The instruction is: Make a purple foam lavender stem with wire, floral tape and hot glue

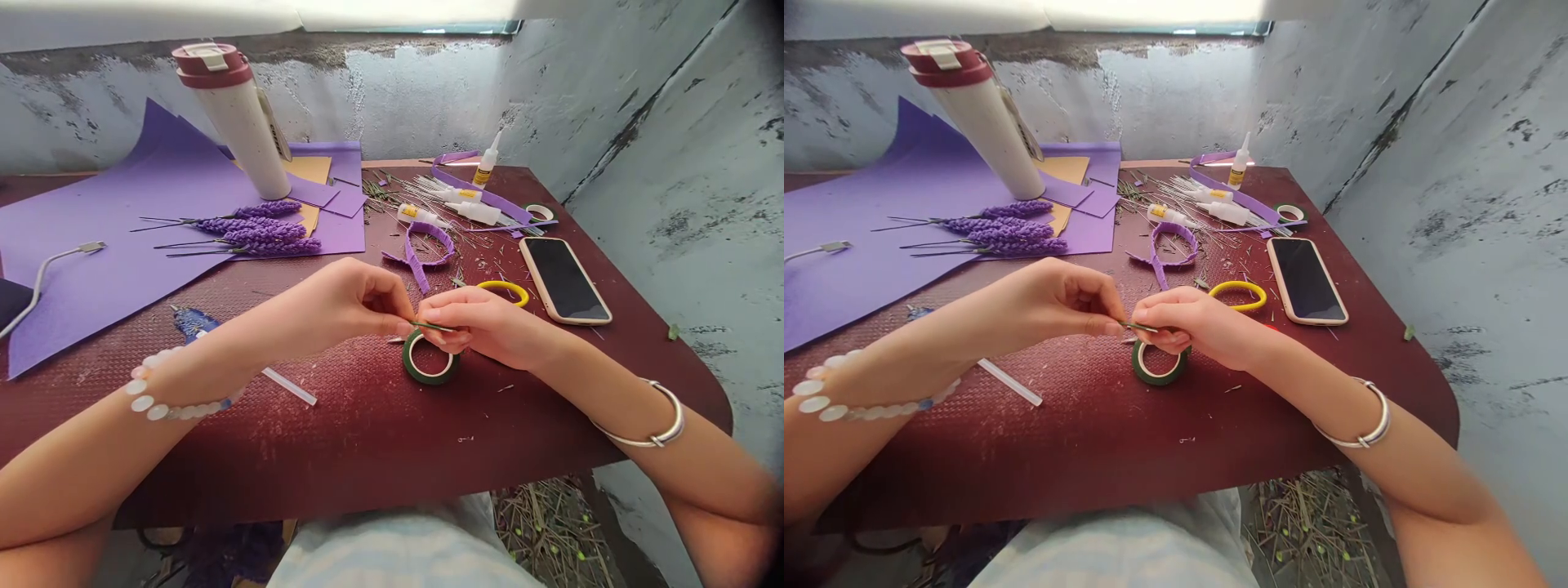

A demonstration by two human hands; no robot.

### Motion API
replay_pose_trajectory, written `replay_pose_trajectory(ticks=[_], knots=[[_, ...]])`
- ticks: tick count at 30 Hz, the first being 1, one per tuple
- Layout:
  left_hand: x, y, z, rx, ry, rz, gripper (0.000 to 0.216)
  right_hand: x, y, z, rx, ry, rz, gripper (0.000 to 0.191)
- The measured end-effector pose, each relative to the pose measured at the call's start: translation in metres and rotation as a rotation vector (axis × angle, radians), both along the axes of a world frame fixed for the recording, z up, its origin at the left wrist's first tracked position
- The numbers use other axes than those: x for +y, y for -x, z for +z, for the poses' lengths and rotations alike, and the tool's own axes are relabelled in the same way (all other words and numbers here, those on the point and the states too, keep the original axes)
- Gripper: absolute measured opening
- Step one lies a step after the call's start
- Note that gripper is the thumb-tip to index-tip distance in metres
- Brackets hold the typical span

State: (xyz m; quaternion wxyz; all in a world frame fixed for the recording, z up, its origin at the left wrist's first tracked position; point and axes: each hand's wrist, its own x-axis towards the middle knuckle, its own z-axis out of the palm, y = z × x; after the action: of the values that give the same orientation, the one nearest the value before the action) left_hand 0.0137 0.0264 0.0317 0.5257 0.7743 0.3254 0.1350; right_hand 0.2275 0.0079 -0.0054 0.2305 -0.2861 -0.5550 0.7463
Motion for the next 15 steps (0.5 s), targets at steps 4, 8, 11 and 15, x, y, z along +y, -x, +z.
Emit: replay_pose_trajectory(ticks=[4, 8, 11, 15], knots=[[-0.0003, -0.0006, 0.0009, -0.001, -0.034, -0.016, 0.010, -0.0015, 0.0007, -0.0019, 0.022, 0.023, 0.034, 0.026], [-0.0004, -0.0006, 0.0035, 0.021, -0.074, -0.068, 0.010, -0.0006, 0.0002, -0.0056, 0.034, 0.008, 0.049, 0.028], [0.0002, -0.0001, 0.0044, 0.116, -0.117, -0.109, 0.011, 0.0011, -0.0004, -0.0071, 0.021, -0.010, 0.031, 0.029], [0.0005, -0.0005, 0.0038, 0.218, -0.163, -0.126, 0.030, 0.0019, -0.0004, -0.0063, 0.028, -0.014, 0.019, 0.028]])
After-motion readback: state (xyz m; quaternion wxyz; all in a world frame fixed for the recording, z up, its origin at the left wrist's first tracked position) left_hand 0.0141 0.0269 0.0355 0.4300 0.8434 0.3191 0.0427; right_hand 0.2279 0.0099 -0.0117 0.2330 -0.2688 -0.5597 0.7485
